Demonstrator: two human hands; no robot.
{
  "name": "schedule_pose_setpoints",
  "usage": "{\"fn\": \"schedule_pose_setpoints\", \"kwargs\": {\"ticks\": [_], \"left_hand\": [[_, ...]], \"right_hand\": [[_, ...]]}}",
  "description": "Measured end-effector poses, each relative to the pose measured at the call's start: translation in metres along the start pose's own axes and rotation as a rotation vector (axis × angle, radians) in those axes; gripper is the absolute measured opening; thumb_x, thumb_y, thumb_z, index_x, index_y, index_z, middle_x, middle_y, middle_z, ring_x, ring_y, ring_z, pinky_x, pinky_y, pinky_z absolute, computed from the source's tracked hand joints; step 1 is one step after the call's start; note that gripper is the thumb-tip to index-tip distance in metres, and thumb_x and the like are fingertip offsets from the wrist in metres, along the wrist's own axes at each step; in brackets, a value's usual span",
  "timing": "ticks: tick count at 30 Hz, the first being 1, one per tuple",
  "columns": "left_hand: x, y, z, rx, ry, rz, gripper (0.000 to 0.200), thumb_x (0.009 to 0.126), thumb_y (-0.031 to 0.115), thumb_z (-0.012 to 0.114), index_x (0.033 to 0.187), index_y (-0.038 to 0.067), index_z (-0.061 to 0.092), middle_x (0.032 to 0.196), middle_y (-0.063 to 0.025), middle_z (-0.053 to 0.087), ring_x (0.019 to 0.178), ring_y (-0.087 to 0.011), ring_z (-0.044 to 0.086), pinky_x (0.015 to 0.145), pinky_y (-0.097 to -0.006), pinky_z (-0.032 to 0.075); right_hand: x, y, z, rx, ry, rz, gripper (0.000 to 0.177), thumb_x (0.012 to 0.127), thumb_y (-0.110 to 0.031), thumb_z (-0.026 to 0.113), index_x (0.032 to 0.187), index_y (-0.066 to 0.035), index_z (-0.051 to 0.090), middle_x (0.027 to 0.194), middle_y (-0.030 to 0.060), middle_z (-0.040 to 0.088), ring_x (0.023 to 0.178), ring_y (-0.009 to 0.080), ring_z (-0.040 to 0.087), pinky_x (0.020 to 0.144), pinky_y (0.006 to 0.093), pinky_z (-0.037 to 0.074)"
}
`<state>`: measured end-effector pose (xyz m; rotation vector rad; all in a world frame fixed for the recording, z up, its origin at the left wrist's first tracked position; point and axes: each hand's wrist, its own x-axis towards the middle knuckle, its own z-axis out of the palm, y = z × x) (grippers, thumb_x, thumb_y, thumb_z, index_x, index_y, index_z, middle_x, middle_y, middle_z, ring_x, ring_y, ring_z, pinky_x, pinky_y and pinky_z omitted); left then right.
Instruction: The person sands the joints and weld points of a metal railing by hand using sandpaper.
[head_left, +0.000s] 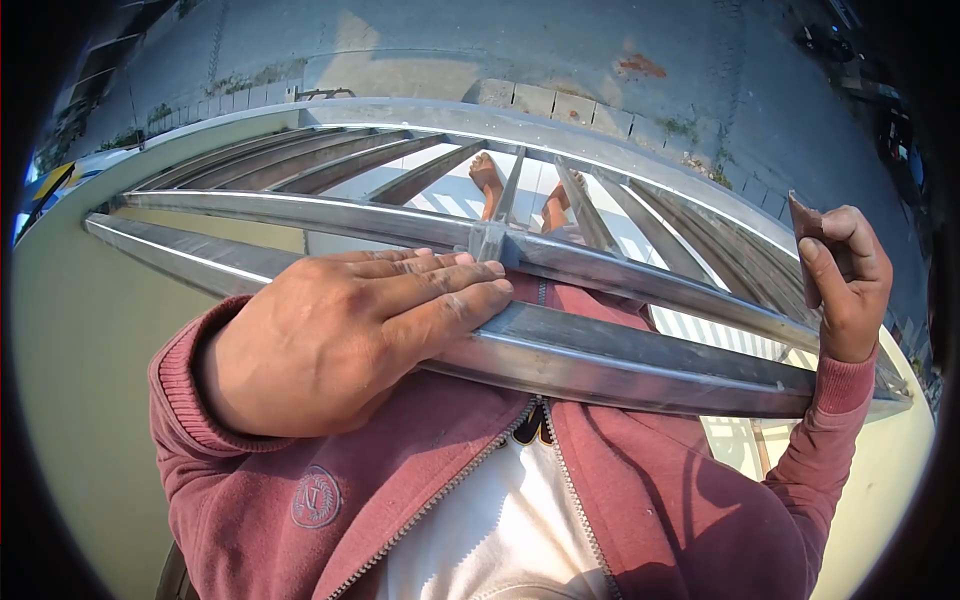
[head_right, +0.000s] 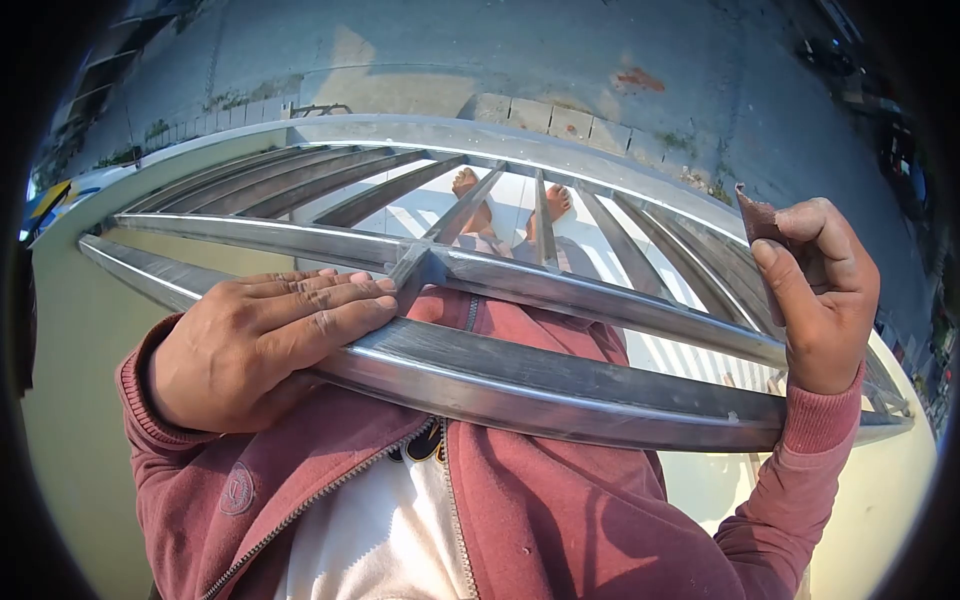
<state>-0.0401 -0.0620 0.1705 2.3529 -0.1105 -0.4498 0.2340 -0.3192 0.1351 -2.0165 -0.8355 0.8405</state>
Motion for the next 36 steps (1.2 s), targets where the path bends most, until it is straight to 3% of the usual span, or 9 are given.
{"fn": "schedule_pose_setpoints", "kwargs": {"ticks": [4,9,12,13,15,22,30,33,36], "left_hand": [[0.022,-0.018,-0.02,-0.218,-0.324,-0.115,0.055,0.064,0.006,0.065,0.118,-0.003,0.053,0.107,-0.019,0.062,0.095,-0.033,0.062,0.083,-0.0361,0.051],[0.002,-0.009,-0.021,-0.181,-0.037,0.087,0.042,0.066,0.004,0.067,0.107,-0.003,0.061,0.1,-0.0206,0.064,0.089,-0.031,0.065,0.078,-0.0365,0.054],[-0.026,-0.029,-0.047,-0.419,0.051,0.392,0.039,0.066,0.008,0.07,0.102,-0.004,0.063,0.099,-0.0188,0.065,0.09,-0.0285,0.066,0.086,-0.0411,0.05],[-0.026,-0.026,-0.05,-0.42,0.044,0.386,0.039,0.066,0.008,0.07,0.102,-0.004,0.063,0.099,-0.0188,0.065,0.09,-0.0285,0.066,0.086,-0.0411,0.05],[-0.024,-0.019,-0.053,-0.249,0.018,-0.015,0.043,0.066,0.011,0.07,0.105,-0.003,0.061,0.1,-0.0191,0.064,0.091,-0.0306,0.064,0.086,-0.0412,0.05],[0.007,-0.018,-0.018,-0.249,-0.184,-0.002,0.057,0.066,0.021,0.072,0.115,-0.004,0.056,0.111,-0.0207,0.06,0.106,-0.0356,0.057,0.092,-0.0414,0.046],[0.001,-0.003,0.001,-0.007,-0.009,-0.074,0.059,0.059,0.013,0.067,0.116,0.004,0.056,0.111,-0.0138,0.062,0.099,-0.0303,0.061,0.088,-0.0386,0.049],[0.004,0.006,0.018,0.126,0.071,-0.167,0.04,0.06,0.009,0.061,0.099,0.002,0.06,0.1,-0.011,0.064,0.091,-0.0265,0.062,0.079,-0.0353,0.05],[0.01,0.019,0.02,0.161,0.087,-0.289,0.02,0.05,0.013,0.064,0.066,0.001,0.063,0.065,-0.0124,0.061,0.061,-0.0293,0.062,0.053,-0.0388,0.05]], "right_hand": [[0.004,0.0,-0.004,-0.031,-0.032,0.04,0.008,0.08,0.001,0.061,0.085,0.0,0.055,0.078,0.0007,0.05,0.07,0.0057,0.047,0.064,0.0179,0.037],[0.007,0.005,-0.009,-0.15,-0.025,-0.098,0.009,0.079,0.002,0.061,0.086,0.002,0.055,0.08,0.0045,0.052,0.077,0.0108,0.052,0.073,0.0219,0.042],[0.005,0.0,-0.009,-0.178,-0.001,-0.123,0.01,0.079,0.003,0.061,0.086,0.002,0.055,0.081,0.0053,0.052,0.077,0.0119,0.052,0.074,0.0227,0.042],[0.005,-0.002,-0.009,-0.169,-0.002,-0.12,0.01,0.079,0.003,0.061,0.086,0.002,0.055,0.081,0.0053,0.052,0.077,0.0119,0.052,0.074,0.0227,0.042],[0.006,-0.006,-0.009,-0.172,-0.003,-0.197,0.011,0.078,0.004,0.06,0.087,0.002,0.055,0.082,0.0065,0.053,0.076,0.0129,0.052,0.072,0.0232,0.042],[0.01,-0.01,-0.007,-0.255,-0.038,-0.291,0.012,0.075,0.004,0.062,0.085,0.003,0.056,0.077,0.0076,0.054,0.07,0.0131,0.05,0.064,0.0235,0.04],[0.009,-0.014,0.001,-0.223,-0.07,-0.241,0.011,0.072,0.003,0.063,0.079,0.003,0.054,0.071,0.0073,0.053,0.064,0.0127,0.048,0.06,0.0225,0.039],[0.006,-0.009,0.003,-0.183,-0.122,-0.137,0.01,0.072,0.001,0.063,0.076,0.002,0.054,0.069,0.0065,0.052,0.063,0.0122,0.048,0.059,0.0222,0.039],[0.011,0.02,-0.003,-0.062,-0.206,-0.019,0.01,0.075,-0.002,0.063,0.078,0.0,0.053,0.07,0.0008,0.05,0.065,0.0078,0.045,0.059,0.0204,0.038]]}}
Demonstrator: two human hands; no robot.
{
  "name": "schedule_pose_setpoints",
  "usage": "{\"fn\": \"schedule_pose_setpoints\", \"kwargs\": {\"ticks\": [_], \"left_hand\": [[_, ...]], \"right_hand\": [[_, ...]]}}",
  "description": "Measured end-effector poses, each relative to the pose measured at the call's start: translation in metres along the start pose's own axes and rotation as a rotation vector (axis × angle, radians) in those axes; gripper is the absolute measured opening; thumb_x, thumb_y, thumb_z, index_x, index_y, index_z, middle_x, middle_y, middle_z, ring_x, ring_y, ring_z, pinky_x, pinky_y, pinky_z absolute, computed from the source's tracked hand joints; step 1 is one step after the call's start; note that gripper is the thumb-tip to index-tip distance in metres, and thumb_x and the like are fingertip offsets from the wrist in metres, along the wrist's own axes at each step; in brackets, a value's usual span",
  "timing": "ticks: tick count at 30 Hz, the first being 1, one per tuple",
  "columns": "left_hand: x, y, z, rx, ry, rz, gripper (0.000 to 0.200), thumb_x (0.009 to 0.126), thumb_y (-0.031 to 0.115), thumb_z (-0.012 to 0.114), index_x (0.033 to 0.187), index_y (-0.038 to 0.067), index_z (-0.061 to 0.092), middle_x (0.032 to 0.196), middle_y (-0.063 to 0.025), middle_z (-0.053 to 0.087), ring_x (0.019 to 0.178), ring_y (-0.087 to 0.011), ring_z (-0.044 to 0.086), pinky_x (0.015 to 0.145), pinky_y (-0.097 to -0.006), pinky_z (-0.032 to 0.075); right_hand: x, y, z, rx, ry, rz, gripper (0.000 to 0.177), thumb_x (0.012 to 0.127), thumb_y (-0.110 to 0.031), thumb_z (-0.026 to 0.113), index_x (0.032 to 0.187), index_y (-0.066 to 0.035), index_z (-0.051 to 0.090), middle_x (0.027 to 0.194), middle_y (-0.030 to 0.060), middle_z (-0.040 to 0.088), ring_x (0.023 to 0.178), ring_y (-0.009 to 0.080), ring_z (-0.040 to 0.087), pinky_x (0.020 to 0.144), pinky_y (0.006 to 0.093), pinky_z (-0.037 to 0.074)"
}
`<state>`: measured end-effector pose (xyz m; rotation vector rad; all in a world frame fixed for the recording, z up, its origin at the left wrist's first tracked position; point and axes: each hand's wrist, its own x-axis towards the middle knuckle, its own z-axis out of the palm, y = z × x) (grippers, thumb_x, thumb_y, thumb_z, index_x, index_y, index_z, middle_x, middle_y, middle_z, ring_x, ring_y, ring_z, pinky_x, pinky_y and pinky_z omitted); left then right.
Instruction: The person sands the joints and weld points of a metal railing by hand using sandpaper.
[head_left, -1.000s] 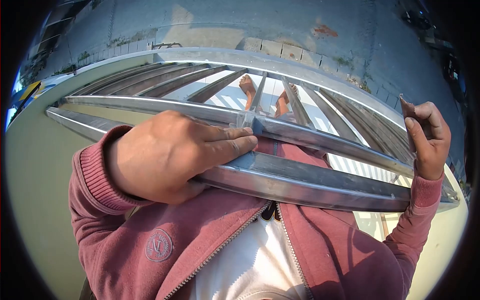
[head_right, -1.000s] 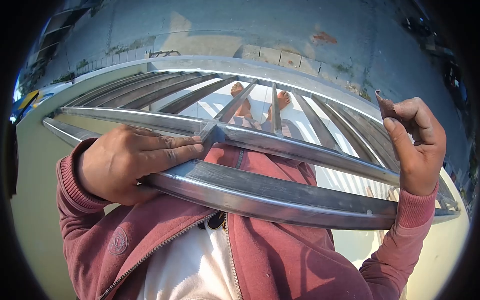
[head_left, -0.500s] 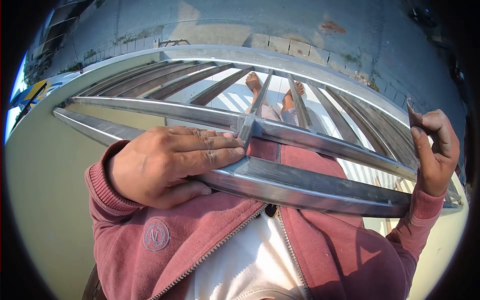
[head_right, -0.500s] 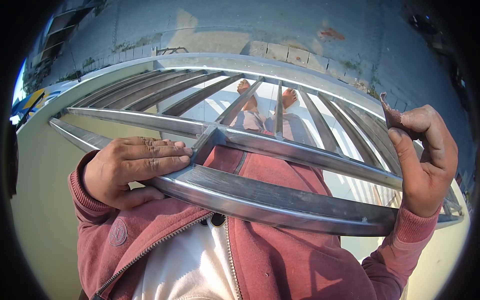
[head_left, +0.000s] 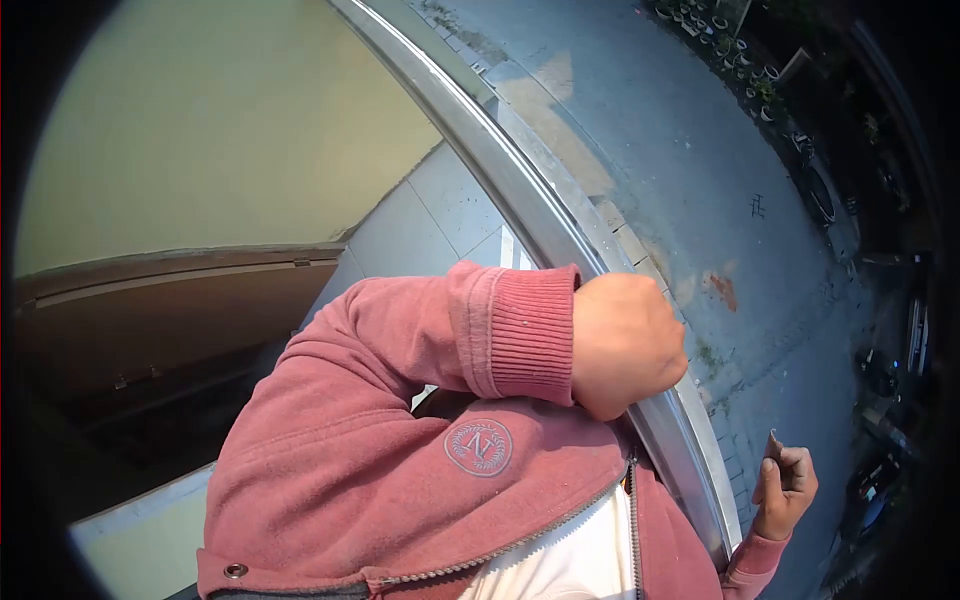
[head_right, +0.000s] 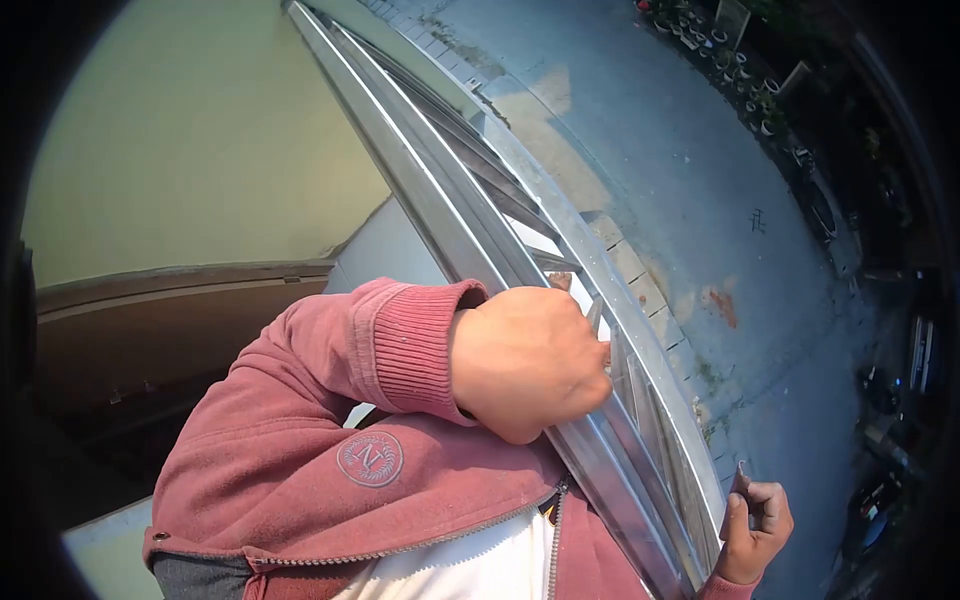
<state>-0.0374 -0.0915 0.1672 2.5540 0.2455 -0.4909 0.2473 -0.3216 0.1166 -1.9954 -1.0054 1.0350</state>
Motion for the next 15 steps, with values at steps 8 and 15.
{"fn": "schedule_pose_setpoints", "kwargs": {"ticks": [8,15], "left_hand": [[-0.024,0.021,0.035,0.106,0.567,0.057,0.01,0.064,0.016,0.066,0.066,0.007,0.066,0.062,-0.0036,0.063,0.063,-0.0218,0.063,0.053,-0.0333,0.047],[-0.017,0.02,0.056,0.132,0.801,-0.043,0.011,0.064,0.016,0.068,0.071,0.007,0.069,0.078,-0.0045,0.065,0.083,-0.0195,0.06,0.068,-0.0322,0.047]], "right_hand": [[0.003,-0.034,0.04,0.113,-0.329,0.166,0.012,0.084,0.004,0.056,0.095,0.002,0.058,0.093,0.0079,0.061,0.085,0.0134,0.056,0.081,0.0281,0.045],[0.06,0.034,-0.042,-0.266,-0.385,-0.027,0.02,0.08,0.005,0.058,0.099,0.001,0.059,0.098,0.0104,0.063,0.088,0.0167,0.056,0.082,0.0294,0.044]]}}
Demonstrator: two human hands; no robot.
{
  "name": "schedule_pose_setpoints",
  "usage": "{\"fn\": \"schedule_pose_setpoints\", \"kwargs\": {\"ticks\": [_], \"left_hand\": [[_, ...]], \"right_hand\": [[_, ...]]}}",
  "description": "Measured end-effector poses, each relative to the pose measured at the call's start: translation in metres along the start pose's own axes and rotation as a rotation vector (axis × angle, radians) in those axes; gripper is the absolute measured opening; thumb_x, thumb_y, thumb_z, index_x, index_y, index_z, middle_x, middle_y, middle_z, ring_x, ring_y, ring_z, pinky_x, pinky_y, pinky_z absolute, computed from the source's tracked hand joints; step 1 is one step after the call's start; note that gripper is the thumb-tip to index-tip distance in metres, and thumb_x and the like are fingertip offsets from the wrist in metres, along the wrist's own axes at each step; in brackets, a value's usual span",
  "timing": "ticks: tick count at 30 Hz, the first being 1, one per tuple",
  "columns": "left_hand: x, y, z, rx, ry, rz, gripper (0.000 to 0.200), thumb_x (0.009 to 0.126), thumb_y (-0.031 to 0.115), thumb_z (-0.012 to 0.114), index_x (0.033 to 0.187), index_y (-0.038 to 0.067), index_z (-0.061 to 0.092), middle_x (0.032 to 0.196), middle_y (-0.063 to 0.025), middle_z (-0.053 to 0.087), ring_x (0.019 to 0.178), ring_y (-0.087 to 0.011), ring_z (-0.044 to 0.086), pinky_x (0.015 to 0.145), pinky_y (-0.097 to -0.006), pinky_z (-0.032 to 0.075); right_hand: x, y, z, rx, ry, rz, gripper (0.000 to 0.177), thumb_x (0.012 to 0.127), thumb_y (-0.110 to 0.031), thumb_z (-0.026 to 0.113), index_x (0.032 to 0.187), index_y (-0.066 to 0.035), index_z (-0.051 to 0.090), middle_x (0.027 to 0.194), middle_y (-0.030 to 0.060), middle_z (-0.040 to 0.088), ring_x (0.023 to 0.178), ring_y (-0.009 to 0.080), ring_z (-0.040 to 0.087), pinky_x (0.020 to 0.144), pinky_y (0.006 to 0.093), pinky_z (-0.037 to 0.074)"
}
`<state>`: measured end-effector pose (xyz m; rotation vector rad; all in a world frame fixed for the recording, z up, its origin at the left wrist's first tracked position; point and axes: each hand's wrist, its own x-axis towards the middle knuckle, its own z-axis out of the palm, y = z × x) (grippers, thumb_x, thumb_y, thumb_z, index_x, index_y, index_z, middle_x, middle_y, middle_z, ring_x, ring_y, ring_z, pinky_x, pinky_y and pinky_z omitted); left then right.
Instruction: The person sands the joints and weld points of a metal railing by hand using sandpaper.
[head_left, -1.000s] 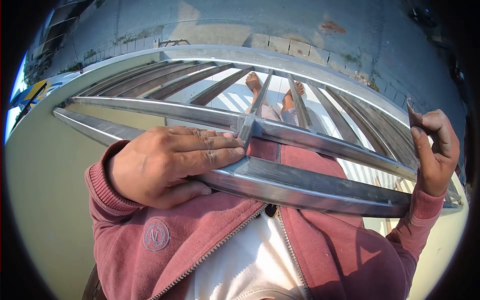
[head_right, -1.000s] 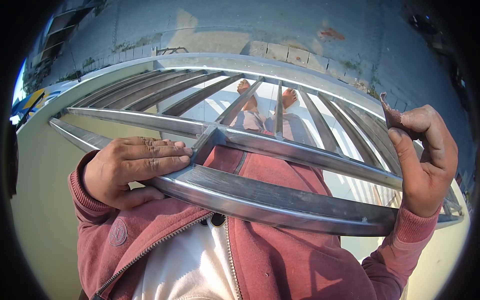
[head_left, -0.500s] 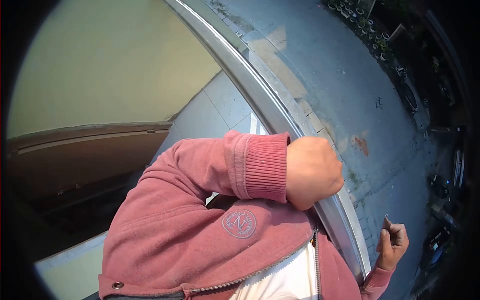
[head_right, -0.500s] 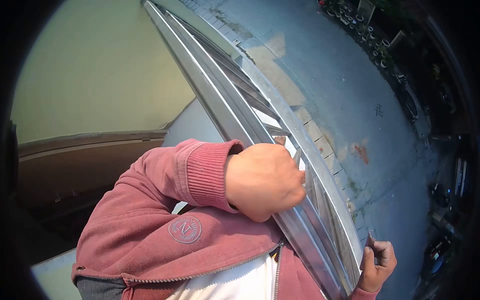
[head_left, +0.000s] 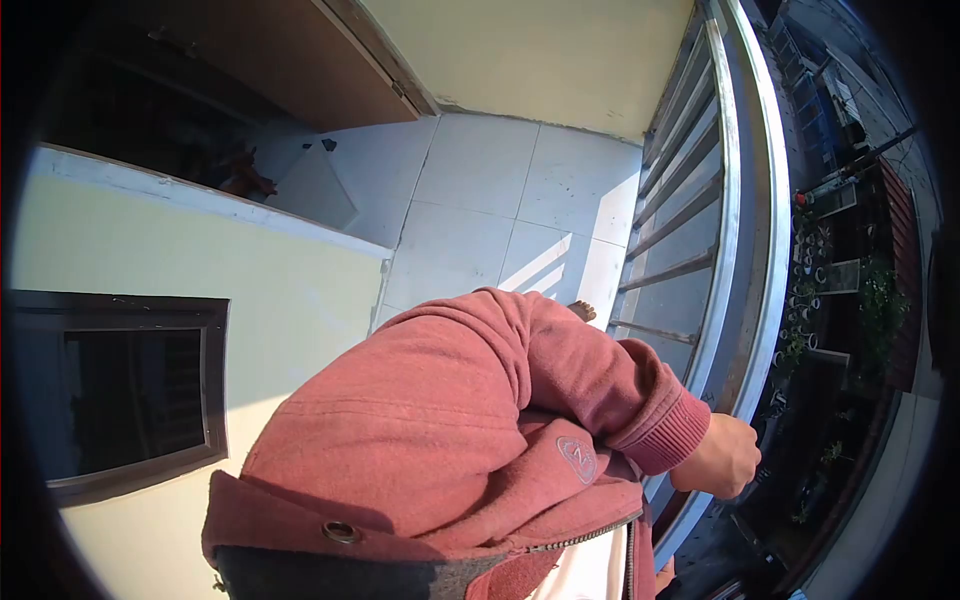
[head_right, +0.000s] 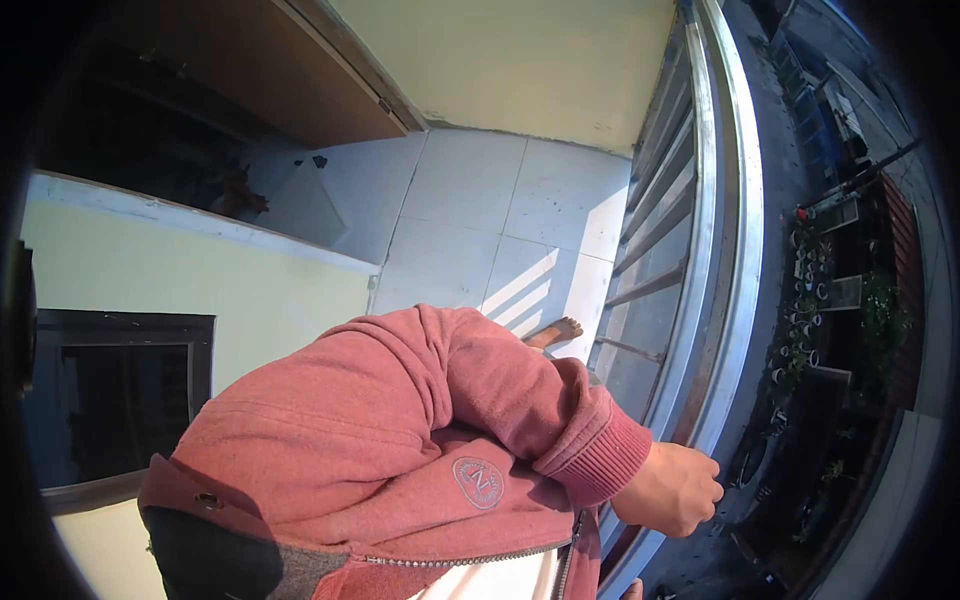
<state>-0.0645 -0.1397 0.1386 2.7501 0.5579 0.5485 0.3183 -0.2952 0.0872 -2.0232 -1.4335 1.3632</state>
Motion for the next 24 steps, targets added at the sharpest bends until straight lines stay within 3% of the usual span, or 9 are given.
{"fn": "schedule_pose_setpoints", "kwargs": {"ticks": [7,10,14,17,18,19,20,23,24], "left_hand": [[0.008,-0.004,-0.02,0.019,-0.323,-0.057,0.018,0.073,0.021,0.066,0.084,0.008,0.071,0.081,-0.0055,0.068,0.075,-0.0232,0.066,0.063,-0.0348,0.051],[0.019,-0.007,-0.017,0.004,-0.428,-0.029,0.019,0.073,0.023,0.069,0.085,0.009,0.072,0.079,-0.0057,0.068,0.074,-0.0234,0.066,0.063,-0.034,0.052],[0.003,-0.02,-0.025,-0.039,-0.325,0.112,0.022,0.07,0.022,0.072,0.085,0.006,0.071,0.08,-0.0074,0.068,0.073,-0.0238,0.066,0.063,-0.0342,0.052],[0.0,-0.032,-0.029,-0.243,-0.23,0.185,0.026,0.068,0.023,0.074,0.085,0.003,0.07,0.079,-0.0096,0.068,0.073,-0.0254,0.066,0.063,-0.0352,0.052],[0.002,-0.036,-0.027,-0.285,-0.211,0.173,0.026,0.068,0.022,0.074,0.084,0.002,0.07,0.077,-0.0112,0.067,0.073,-0.0265,0.066,0.063,-0.036,0.053],[0.004,-0.036,-0.029,-0.339,-0.201,0.184,0.026,0.067,0.021,0.074,0.083,0.0,0.07,0.076,-0.0128,0.067,0.072,-0.0275,0.066,0.063,-0.0369,0.053],[0.009,-0.037,-0.03,-0.329,-0.239,0.191,0.022,0.067,0.017,0.072,0.08,0.0,0.07,0.074,-0.0138,0.066,0.071,-0.0281,0.065,0.063,-0.0372,0.053],[0.014,-0.042,-0.029,-0.303,-0.268,0.304,0.007,0.06,0.005,0.062,0.065,0.001,0.065,0.065,-0.0141,0.063,0.065,-0.0298,0.064,0.059,-0.0379,0.051],[0.018,-0.045,-0.033,-0.281,-0.365,0.329,0.01,0.062,0.005,0.062,0.071,0.001,0.065,0.072,-0.0144,0.064,0.07,-0.0298,0.064,0.061,-0.0373,0.051]], "right_hand": [[0.014,0.008,-0.012,-0.194,0.099,0.027,0.021,0.08,0.003,0.059,0.101,0.0,0.06,0.099,0.011,0.063,0.089,0.0174,0.056,0.084,0.0307,0.044],[0.022,-0.036,0.039,-0.268,0.158,0.038,0.022,0.08,0.002,0.06,0.101,0.0,0.06,0.1,0.0113,0.063,0.089,0.0178,0.056,0.084,0.0313,0.044],[0.019,-0.038,0.049,-0.34,0.243,0.068,0.023,0.079,0.001,0.06,0.102,-0.001,0.06,0.1,0.0117,0.064,0.089,0.0182,0.056,0.085,0.0321,0.044],[-0.003,-0.02,0.044,-0.366,0.335,0.124,0.024,0.079,0.001,0.061,0.103,-0.001,0.06,0.101,0.0119,0.064,0.09,0.0186,0.056,0.086,0.0326,0.044],[-0.004,0.0,0.035,-0.27,0.41,0.101,0.032,0.079,-0.007,0.063,0.112,-0.007,0.061,0.106,0.0144,0.063,0.093,0.0208,0.057,0.093,0.0365,0.04],[0.006,-0.007,0.044,-0.093,0.552,-0.194,0.009,0.082,-0.002,0.059,0.079,-0.001,0.051,0.066,-0.002,0.049,0.055,0.0055,0.044,0.051,0.0191,0.037],[-0.006,-0.018,0.039,-0.171,0.6,-0.069,0.006,0.081,-0.002,0.058,0.08,-0.001,0.053,0.07,-0.0037,0.049,0.065,0.006,0.045,0.06,0.0211,0.04],[-0.028,-0.044,0.035,-0.329,0.853,-0.074,0.007,0.082,-0.002,0.059,0.088,0.0,0.059,0.08,0.0011,0.061,0.073,0.0086,0.054,0.068,0.0232,0.045],[-0.038,-0.056,0.041,-0.412,1.0,-0.139,0.008,0.082,-0.003,0.061,0.089,0.0,0.061,0.081,0.0023,0.062,0.073,0.0082,0.055,0.068,0.0225,0.045]]}}
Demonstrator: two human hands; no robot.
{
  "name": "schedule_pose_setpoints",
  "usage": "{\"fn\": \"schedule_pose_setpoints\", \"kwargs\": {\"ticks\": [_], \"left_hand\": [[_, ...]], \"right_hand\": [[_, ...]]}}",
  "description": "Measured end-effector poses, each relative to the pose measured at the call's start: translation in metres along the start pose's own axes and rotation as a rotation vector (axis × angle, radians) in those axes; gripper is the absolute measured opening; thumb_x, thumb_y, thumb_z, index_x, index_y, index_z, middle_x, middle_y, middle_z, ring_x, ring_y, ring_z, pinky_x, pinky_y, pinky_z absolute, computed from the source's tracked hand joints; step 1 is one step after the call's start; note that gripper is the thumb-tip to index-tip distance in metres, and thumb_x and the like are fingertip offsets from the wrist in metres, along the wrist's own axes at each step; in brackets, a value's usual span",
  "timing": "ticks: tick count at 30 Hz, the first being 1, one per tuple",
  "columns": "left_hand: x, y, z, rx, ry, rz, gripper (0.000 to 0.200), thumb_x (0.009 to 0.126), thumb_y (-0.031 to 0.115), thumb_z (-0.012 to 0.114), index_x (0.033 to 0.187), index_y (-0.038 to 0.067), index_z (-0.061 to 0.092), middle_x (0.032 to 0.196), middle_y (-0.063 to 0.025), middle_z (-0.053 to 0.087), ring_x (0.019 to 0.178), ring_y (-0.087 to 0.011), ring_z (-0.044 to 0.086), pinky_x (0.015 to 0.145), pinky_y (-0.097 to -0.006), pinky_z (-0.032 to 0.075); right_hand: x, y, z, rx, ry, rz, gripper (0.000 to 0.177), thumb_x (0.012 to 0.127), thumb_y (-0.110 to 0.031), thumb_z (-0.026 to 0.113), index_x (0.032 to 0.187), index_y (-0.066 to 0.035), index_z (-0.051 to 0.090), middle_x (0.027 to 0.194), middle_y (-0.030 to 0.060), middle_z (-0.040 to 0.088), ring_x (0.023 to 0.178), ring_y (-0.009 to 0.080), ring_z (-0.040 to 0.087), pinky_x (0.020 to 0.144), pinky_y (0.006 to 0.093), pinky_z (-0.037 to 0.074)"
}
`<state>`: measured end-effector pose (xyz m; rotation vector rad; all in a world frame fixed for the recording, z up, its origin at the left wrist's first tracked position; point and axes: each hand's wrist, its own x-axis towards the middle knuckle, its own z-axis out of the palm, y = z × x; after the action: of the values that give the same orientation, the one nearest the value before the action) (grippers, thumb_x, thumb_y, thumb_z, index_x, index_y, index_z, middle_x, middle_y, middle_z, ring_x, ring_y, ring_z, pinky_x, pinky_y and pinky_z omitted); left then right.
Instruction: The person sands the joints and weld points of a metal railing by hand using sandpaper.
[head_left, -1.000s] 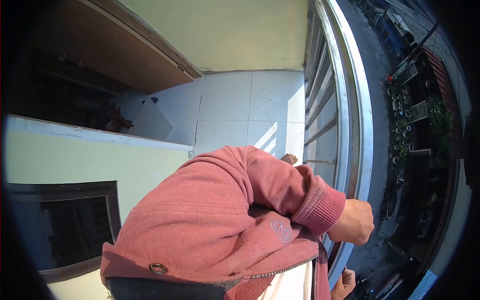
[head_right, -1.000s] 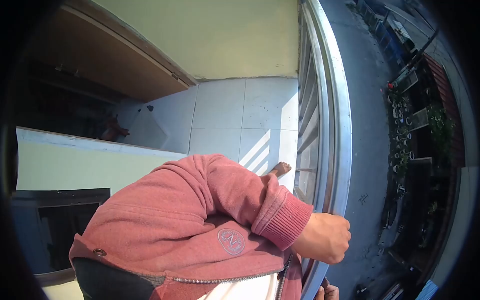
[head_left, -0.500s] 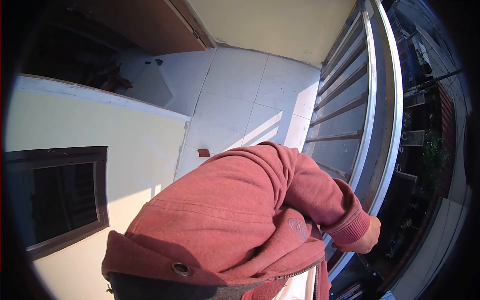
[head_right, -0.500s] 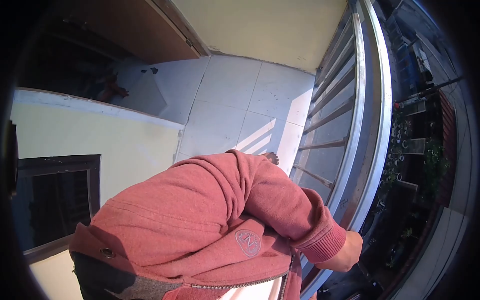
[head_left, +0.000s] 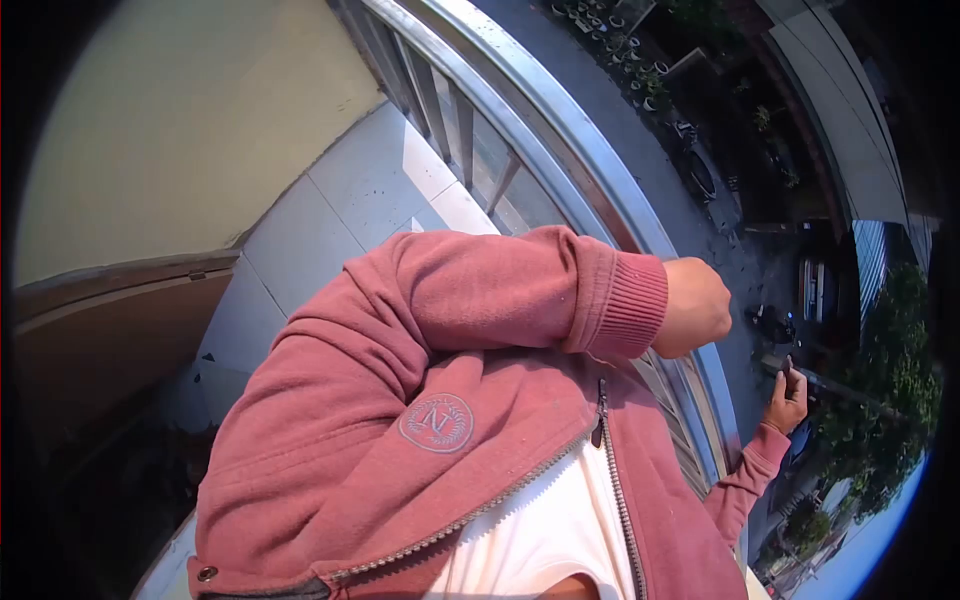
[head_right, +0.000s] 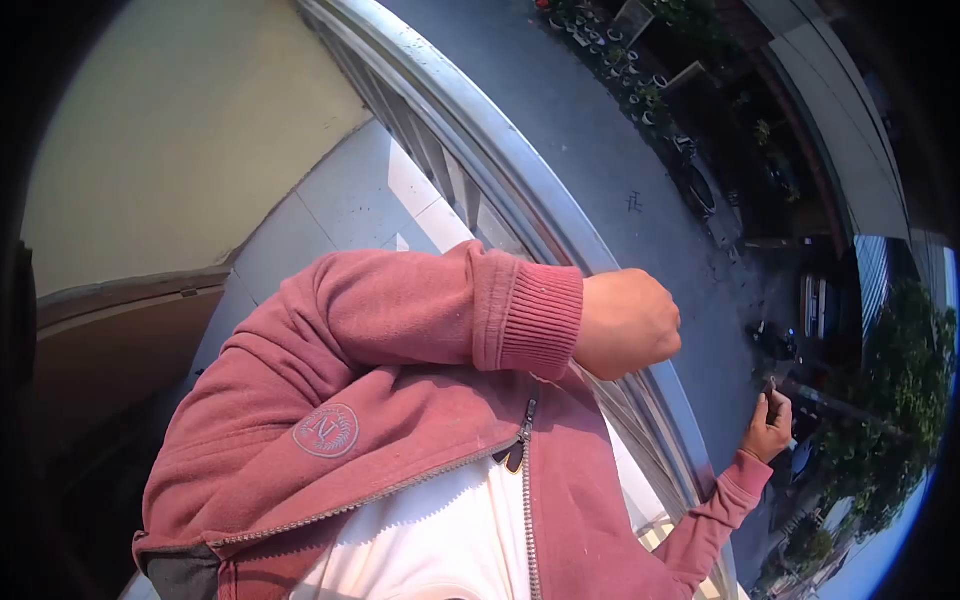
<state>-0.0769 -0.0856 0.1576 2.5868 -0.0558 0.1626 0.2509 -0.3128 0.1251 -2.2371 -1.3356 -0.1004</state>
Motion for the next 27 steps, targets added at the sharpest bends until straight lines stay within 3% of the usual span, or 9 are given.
{"fn": "schedule_pose_setpoints", "kwargs": {"ticks": [3,9,12,17,19,21,23,25,27], "left_hand": [[-0.007,-0.023,-0.001,0.019,0.0,0.005,0.034,0.064,0.01,0.067,0.097,0.002,0.062,0.086,-0.0108,0.063,0.085,-0.0282,0.06,0.07,-0.038,0.05],[-0.021,-0.048,-0.029,-0.232,0.076,0.182,0.048,0.057,0.01,0.075,0.102,0.001,0.061,0.09,-0.0141,0.064,0.079,-0.0288,0.06,0.067,-0.0351,0.048],[-0.007,-0.042,-0.015,-0.255,0.05,0.215,0.047,0.058,0.006,0.073,0.103,0.0,0.061,0.091,-0.0168,0.063,0.079,-0.0295,0.061,0.068,-0.0345,0.049],[0.013,-0.03,-0.008,-0.329,-0.092,0.208,0.044,0.058,0.0,0.068,0.101,-0.003,0.06,0.088,-0.0182,0.063,0.077,-0.0274,0.064,0.069,-0.0325,0.05],[0.002,-0.037,-0.014,-0.379,-0.057,0.214,0.035,0.06,-0.001,0.068,0.095,-0.003,0.062,0.085,-0.0162,0.064,0.071,-0.0262,0.064,0.067,-0.0314,0.051],[-0.02,-0.046,-0.022,-0.689,0.249,0.084,0.027,0.061,0.0,0.066,0.087,-0.004,0.062,0.08,-0.0146,0.064,0.066,-0.0225,0.063,0.063,-0.0287,0.05],[-0.051,-0.048,-0.032,-0.673,0.264,0.355,0.019,0.062,0.003,0.066,0.079,-0.003,0.062,0.074,-0.013,0.063,0.064,-0.0187,0.061,0.062,-0.0259,0.049],[-0.071,-0.038,-0.021,-0.651,-0.002,0.337,0.012,0.064,0.006,0.067,0.073,-0.002,0.065,0.066,-0.0128,0.064,0.061,-0.02,0.063,0.06,-0.0265,0.049],[-0.089,-0.037,0.025,-0.475,-0.139,0.021,0.031,0.065,0.008,0.07,0.094,-0.001,0.065,0.093,-0.0166,0.066,0.083,-0.0273,0.065,0.073,-0.0316,0.05]], "right_hand": [[-0.03,-0.035,-0.035,-0.012,0.458,0.078,0.009,0.081,-0.002,0.064,0.09,0.001,0.062,0.079,0.0027,0.063,0.063,0.0067,0.053,0.06,0.0195,0.044],[-0.145,-0.154,-0.04,0.34,0.686,0.3,0.013,0.08,0.008,0.058,0.09,0.001,0.055,0.084,0.013,0.064,0.053,0.0082,0.048,0.045,0.0191,0.037],[-0.183,-0.191,0.004,0.347,0.557,0.525,0.008,0.077,0.005,0.062,0.082,0.001,0.058,0.077,0.0104,0.062,0.055,0.0099,0.05,0.051,0.022,0.04],[-0.198,-0.239,0.039,0.142,0.187,0.354,0.012,0.069,0.009,0.063,0.078,0.002,0.059,0.073,0.0117,0.061,0.064,0.0239,0.061,0.057,0.0294,0.048],[-0.211,-0.244,0.044,0.175,0.152,0.399,0.013,0.068,0.009,0.063,0.078,0.002,0.059,0.073,0.0122,0.061,0.065,0.0251,0.062,0.057,0.0296,0.048],[-0.226,-0.242,0.048,0.182,0.181,0.443,0.012,0.068,0.008,0.063,0.077,0.002,0.059,0.073,0.0125,0.061,0.066,0.0251,0.062,0.058,0.0298,0.048],[-0.236,-0.237,0.046,0.189,0.214,0.474,0.011,0.069,0.008,0.063,0.077,0.001,0.059,0.073,0.0128,0.061,0.066,0.0252,0.063,0.058,0.0301,0.048],[-0.244,-0.231,0.041,0.184,0.229,0.533,0.01,0.07,0.006,0.064,0.077,0.001,0.059,0.073,0.0125,0.061,0.066,0.0249,0.063,0.059,0.0295,0.048],[-0.251,-0.221,0.036,0.189,0.216,0.525,0.009,0.071,0.005,0.064,0.077,0.001,0.059,0.073,0.0121,0.061,0.066,0.0244,0.062,0.059,0.0295,0.047]]}}
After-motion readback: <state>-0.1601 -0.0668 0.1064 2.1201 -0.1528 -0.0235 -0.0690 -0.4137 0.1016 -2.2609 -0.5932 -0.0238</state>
